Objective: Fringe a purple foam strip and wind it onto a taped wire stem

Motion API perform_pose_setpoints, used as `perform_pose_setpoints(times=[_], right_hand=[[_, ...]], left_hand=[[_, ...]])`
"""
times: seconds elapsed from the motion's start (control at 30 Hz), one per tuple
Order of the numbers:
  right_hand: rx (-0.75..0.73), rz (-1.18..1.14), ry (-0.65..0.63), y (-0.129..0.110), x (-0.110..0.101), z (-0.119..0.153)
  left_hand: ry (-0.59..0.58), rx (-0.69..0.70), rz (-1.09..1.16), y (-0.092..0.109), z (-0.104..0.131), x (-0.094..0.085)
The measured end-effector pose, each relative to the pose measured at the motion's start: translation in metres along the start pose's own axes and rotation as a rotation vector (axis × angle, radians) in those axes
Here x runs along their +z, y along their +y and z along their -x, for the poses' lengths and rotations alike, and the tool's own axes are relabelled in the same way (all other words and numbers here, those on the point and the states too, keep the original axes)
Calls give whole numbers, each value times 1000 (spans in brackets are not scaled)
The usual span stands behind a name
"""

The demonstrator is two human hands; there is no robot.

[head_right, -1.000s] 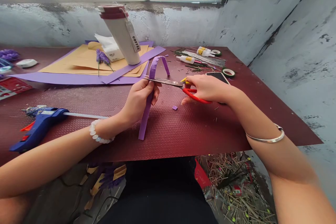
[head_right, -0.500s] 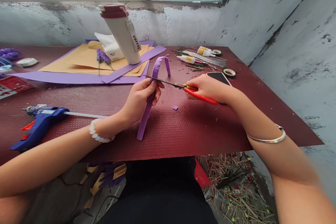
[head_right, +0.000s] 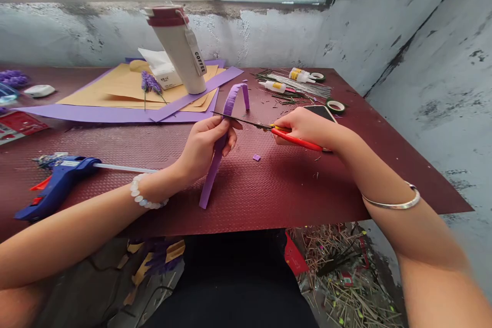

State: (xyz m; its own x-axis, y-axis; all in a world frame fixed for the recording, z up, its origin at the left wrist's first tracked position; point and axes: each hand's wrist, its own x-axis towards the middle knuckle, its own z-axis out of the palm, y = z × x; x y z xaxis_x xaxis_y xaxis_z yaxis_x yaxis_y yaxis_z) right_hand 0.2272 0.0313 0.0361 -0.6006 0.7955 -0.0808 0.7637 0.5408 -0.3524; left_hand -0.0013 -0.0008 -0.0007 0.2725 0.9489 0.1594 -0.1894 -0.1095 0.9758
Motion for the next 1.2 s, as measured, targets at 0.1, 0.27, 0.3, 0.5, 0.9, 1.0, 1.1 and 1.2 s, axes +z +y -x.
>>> perform_pose_setpoints(times=[0.1,0.27,0.3,0.5,0.9,1.0,1.1,1.2], right_hand=[[6,-17,-10,1,0,1],[29,-28,-36,0,1,0],[36,-20,-45,-1,1,-1],[144,23,-50,-6,4,-3],[-10,241,182,-2,15,-8],[-16,312,186,-5,14,-7],[-16,352,195,-5,13,-7],[-25,374,205,-4,13,-6]], left_hand=[[-2,-7,2,1,1,1],[9,-37,11,0,-1,0],[16,-55,14,-1,-2,0],[78,-165,51,-5,-11,-2],[109,-144,91,-4,-10,-1],[98,-118,83,-5,-11,-1],[85,-95,70,-6,-10,0],[89,-97,54,-7,-10,0]])
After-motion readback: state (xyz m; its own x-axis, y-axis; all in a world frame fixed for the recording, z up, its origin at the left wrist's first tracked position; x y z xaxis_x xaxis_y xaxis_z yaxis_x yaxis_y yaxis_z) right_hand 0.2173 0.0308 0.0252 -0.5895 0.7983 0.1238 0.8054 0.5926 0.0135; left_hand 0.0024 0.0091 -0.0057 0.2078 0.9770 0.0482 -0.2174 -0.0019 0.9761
